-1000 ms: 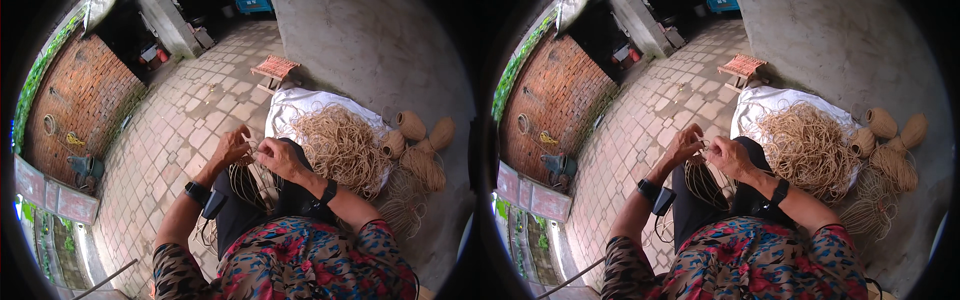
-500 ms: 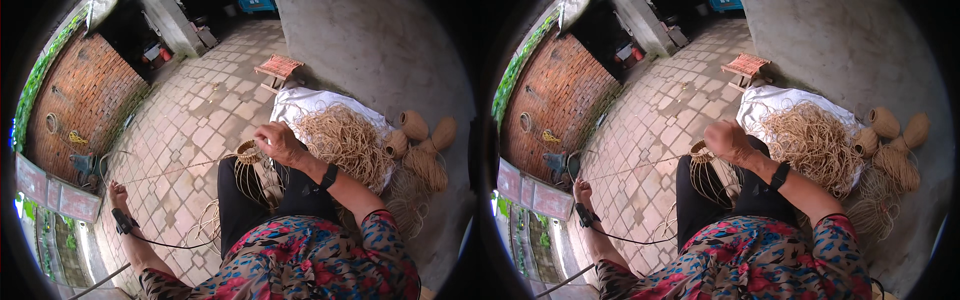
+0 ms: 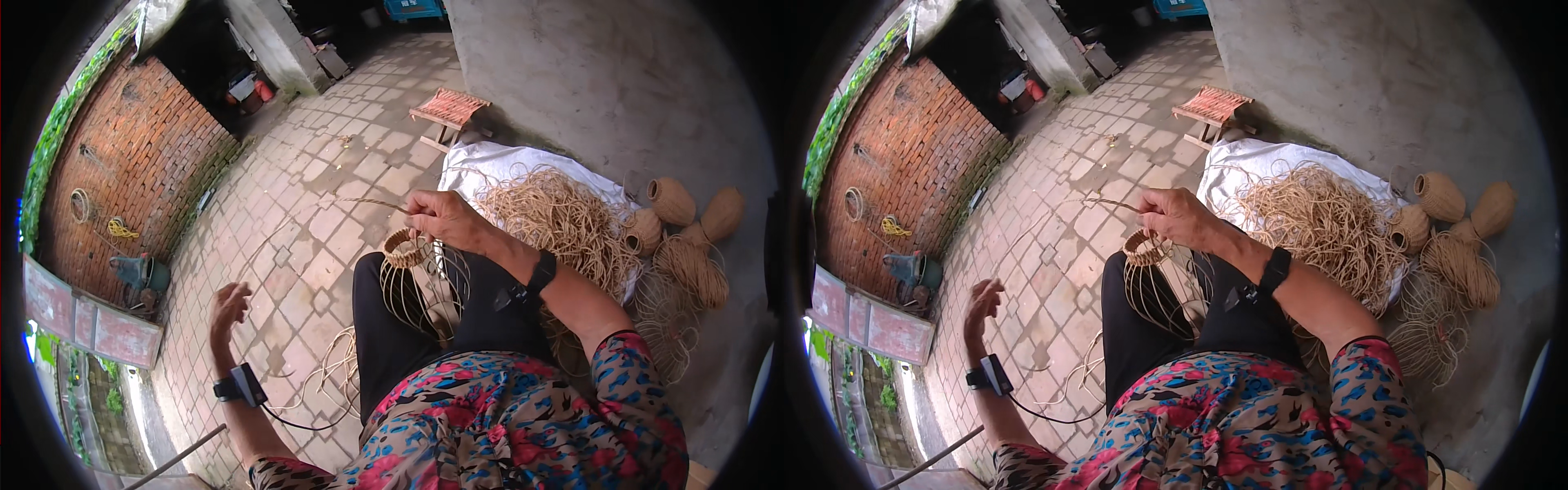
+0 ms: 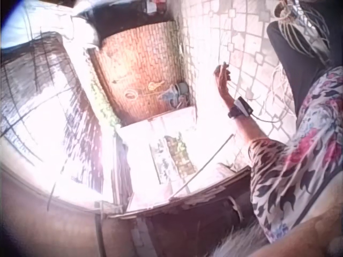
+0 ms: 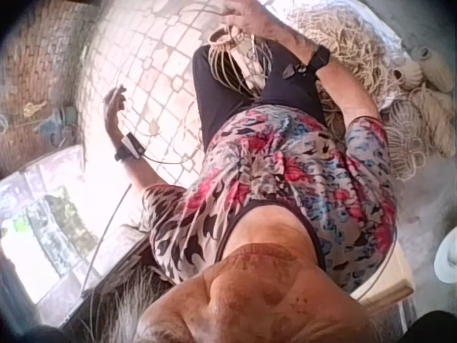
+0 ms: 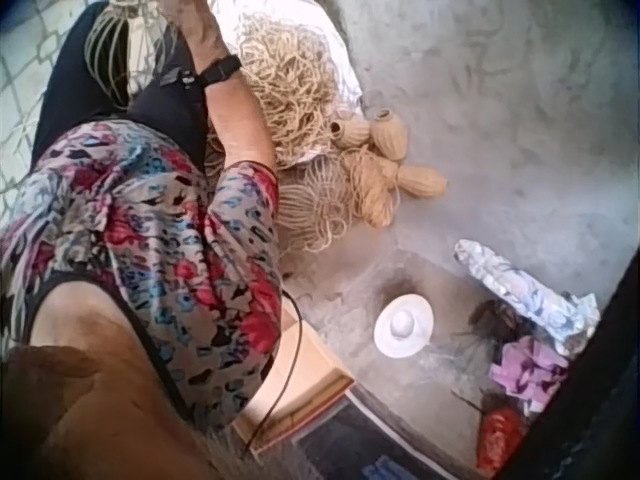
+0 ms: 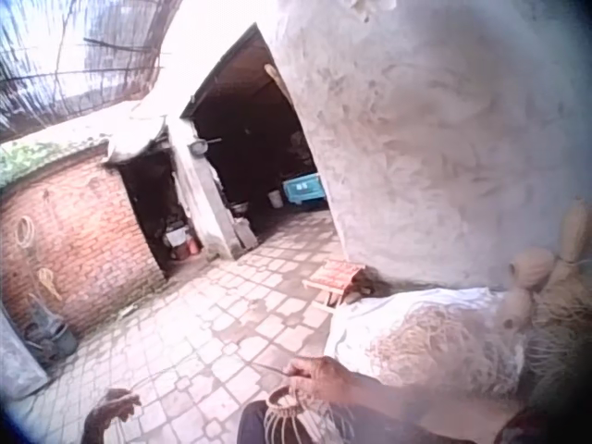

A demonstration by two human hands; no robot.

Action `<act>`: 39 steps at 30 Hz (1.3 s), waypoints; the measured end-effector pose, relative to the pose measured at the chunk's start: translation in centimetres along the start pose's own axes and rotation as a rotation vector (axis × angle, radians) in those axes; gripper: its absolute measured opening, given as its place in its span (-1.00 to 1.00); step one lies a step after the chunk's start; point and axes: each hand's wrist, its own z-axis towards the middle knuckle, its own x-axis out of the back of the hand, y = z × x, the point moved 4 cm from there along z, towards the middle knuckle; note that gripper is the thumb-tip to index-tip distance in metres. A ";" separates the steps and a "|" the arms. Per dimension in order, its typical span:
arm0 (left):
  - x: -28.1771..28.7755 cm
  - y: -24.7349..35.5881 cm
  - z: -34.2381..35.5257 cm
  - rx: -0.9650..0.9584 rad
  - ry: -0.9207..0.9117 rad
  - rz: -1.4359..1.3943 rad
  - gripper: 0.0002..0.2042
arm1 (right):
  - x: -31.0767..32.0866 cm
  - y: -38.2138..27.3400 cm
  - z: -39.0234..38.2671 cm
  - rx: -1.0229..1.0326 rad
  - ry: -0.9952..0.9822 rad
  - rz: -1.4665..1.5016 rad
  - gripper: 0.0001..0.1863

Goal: Weaving a basket or net structure from thin fiber strands.

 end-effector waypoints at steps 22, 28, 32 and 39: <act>-25.6 15.2 0.9 -0.411 -0.493 -0.010 -0.86 | -1.1 4.4 -8.1 -0.133 0.321 0.393 -0.88; -26.7 16.3 -1.1 -0.697 -0.181 0.258 -0.85 | -2.3 4.0 -8.0 -0.065 0.336 0.183 -0.84; -27.9 17.0 -2.3 -0.816 -0.003 0.450 -0.82 | -1.8 3.3 -7.9 -0.121 0.345 -0.008 -0.77; -27.9 17.3 -1.9 -0.798 -0.024 0.423 -0.80 | -0.6 0.0 -8.0 0.382 0.475 -0.776 -0.68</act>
